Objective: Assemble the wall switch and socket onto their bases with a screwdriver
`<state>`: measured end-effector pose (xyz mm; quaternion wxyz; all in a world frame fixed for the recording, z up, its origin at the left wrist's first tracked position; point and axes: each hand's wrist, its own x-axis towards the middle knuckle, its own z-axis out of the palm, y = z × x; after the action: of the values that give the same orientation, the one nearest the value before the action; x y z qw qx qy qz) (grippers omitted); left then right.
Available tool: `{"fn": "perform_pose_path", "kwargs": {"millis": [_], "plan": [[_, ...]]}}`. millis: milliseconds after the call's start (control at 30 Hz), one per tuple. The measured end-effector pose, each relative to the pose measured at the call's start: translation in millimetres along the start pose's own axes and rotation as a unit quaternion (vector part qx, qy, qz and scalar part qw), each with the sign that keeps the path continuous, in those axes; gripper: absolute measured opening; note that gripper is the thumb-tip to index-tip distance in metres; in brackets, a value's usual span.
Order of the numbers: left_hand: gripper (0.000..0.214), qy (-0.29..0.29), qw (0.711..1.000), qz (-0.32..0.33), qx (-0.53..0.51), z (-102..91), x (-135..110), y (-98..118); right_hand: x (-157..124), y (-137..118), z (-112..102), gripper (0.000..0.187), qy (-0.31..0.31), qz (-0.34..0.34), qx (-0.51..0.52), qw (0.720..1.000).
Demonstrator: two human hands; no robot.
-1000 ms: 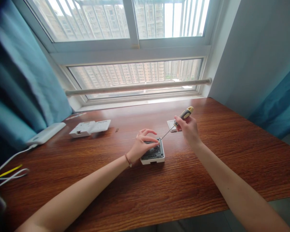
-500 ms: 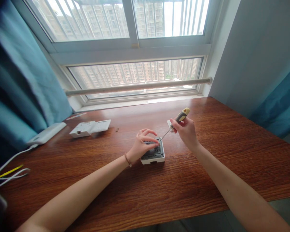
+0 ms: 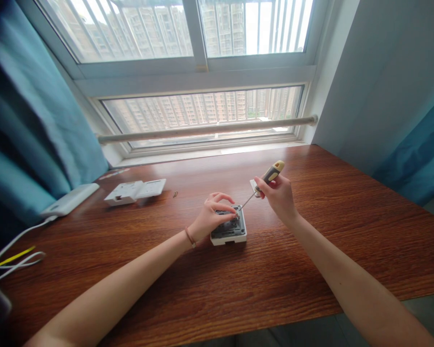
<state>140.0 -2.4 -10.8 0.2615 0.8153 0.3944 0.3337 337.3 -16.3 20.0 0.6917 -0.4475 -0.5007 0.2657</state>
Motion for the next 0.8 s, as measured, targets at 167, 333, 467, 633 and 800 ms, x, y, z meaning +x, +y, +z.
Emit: {"fn": "perform_pose_path", "kwargs": {"millis": [167,333,467,633,800], "plan": [[0.004,-0.010,1.000,-0.002,-0.007,-1.2,0.8,0.6,0.5,0.1,-0.8,0.017,-0.004,-0.004,-0.012,1.000],[0.006,-0.012,1.000,0.008,0.000,-0.1,-0.7,1.2,1.8,0.6,-1.1,0.020,-0.013,0.004,-0.011,1.000],[0.005,-0.012,1.000,0.018,0.010,-0.6,-0.9,1.8,1.2,-1.0,-1.1,0.020,-0.023,0.007,-0.008,1.000],[0.005,-0.003,0.999,0.036,0.034,-0.6,-1.4,2.9,-2.5,-4.5,-0.8,0.019,-0.059,-0.006,0.014,0.998],[0.006,-0.002,0.998,0.037,0.045,2.4,-2.5,2.9,-4.3,-7.6,-0.3,0.019,-0.060,-0.028,0.015,0.998]]}}
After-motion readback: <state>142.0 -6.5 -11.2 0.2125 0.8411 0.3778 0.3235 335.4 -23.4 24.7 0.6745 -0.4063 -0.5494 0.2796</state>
